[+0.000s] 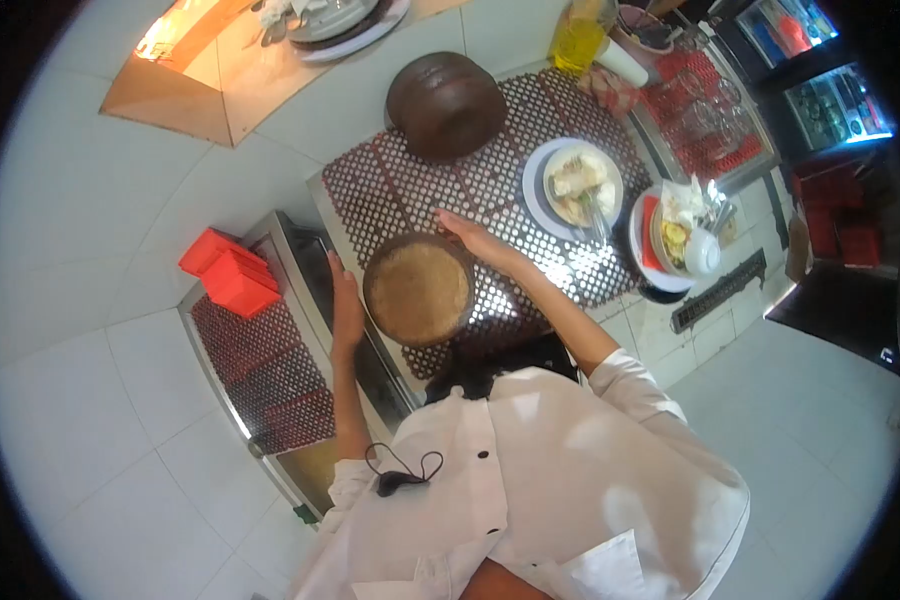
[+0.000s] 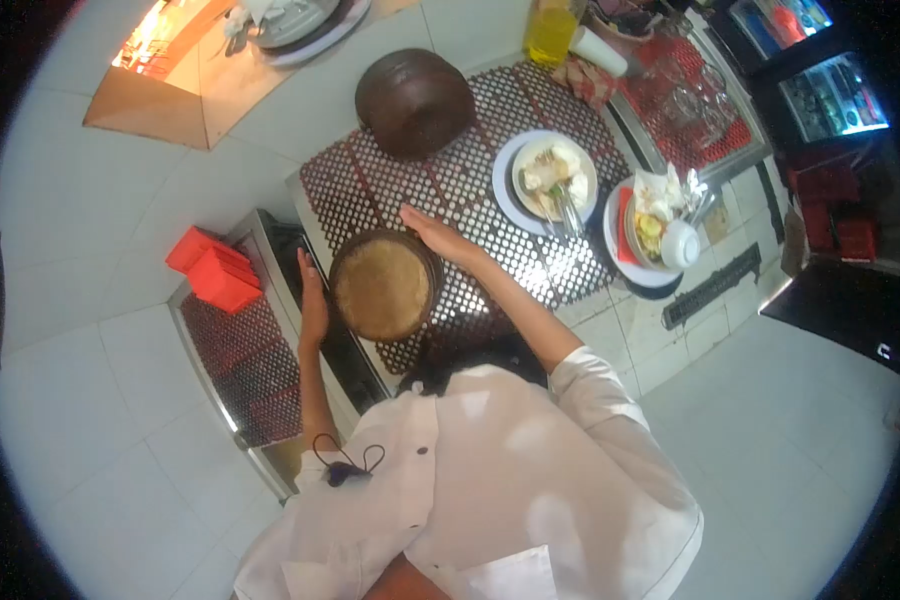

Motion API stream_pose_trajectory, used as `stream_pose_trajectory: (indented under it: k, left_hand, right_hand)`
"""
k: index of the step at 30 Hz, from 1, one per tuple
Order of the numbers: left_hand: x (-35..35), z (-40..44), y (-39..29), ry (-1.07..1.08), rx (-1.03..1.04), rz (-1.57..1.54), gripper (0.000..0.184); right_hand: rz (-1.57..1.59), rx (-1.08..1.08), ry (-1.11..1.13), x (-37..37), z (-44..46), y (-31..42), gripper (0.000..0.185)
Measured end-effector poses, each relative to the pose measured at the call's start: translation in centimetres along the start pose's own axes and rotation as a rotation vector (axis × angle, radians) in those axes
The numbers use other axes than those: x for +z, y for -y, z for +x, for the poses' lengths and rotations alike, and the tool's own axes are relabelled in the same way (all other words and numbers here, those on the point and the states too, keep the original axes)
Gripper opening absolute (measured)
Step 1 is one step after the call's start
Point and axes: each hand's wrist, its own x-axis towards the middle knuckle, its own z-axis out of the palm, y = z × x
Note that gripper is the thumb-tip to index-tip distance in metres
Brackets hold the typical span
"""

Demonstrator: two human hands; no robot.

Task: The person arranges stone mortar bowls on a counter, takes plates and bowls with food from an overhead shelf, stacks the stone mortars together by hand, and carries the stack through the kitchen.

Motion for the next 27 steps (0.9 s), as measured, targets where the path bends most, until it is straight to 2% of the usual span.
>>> stream_pose_trajectory:
  k: [3, 4, 6, 7, 8, 10, 11, 12, 13, 15, 16, 19, 22, 25, 27]
  left_hand:
    - [-2.0, 5.8, -4.2, 0.086, 0.053, 0.106, 0.071]
    - [-2.3, 7.7, -6.0, 0.114, 0.067, 0.141, 0.071]
    - [-0.5, 11.7, -9.4, 0.232, 0.142, 0.227, 0.093]
    - [0.8, 14.3, -9.7, 0.267, 0.18, 0.317, 0.107]
    - [2.1, 17.2, -9.5, 0.303, 0.218, 0.408, 0.122]
    - [5.2, 22.7, -8.9, 0.323, 0.174, 0.423, 0.144]
    - [6.8, 24.7, -8.1, 0.299, 0.23, 0.352, 0.147]
    - [8.3, 26.5, -7.1, 0.276, 0.287, 0.279, 0.15]
    - [9.0, 28.0, -7.4, 0.254, 0.348, 0.204, 0.153]
    - [9.2, 28.9, -7.6, 0.329, 0.302, 0.043, 0.15]
    - [9.3, 28.7, -7.9, 0.367, 0.271, -0.039, 0.148]
    - [9.2, 27.9, -8.5, 0.341, 0.245, -0.054, 0.136]
    - [8.7, 28.1, -6.8, 0.374, 0.26, -0.102, 0.132]
    - [8.0, 27.9, -5.2, 0.386, 0.297, -0.069, 0.132]
    - [8.0, 27.0, -4.2, 0.338, 0.361, -0.045, 0.132]
  right_hand:
    - [-0.158, -0.001, -0.147, -4.1, 0.7, 3.5, 0.09]
    - [-0.28, -0.147, -0.351, -5.8, 2.3, 3.2, 0.097]
    - [-0.578, -0.404, -0.631, -9.7, 4.9, 4.4, 0.104]
    - [-0.66, -0.554, -0.664, -11.9, 6.9, 5.4, 0.116]
    - [-0.727, -0.545, -0.563, -14.2, 7.6, 8.0, 0.131]
    - [-0.776, -0.52, -0.415, -17.2, 10.3, 11.1, 0.139]
    - [-0.801, -0.505, -0.346, -18.5, 11.6, 12.4, 0.143]
    - [-0.524, -0.429, -0.156, -19.7, 13.1, 13.8, 0.146]
    - [-0.466, -0.437, -0.116, -20.1, 14.2, 14.3, 0.142]
    - [-0.352, -0.446, -0.036, -20.7, 16.5, 15.1, 0.136]
    - [-0.4, -0.406, 0.023, -20.6, 17.2, 15.3, 0.133]
    - [-0.416, -0.381, 0.071, -20.3, 17.1, 15.6, 0.132]
    - [-0.681, -0.473, 0.1, -19.8, 16.0, 16.6, 0.134]
    - [-0.798, -0.517, 0.078, -17.8, 14.6, 17.6, 0.132]
    - [-0.818, -0.651, 0.015, -16.3, 13.6, 17.0, 0.121]
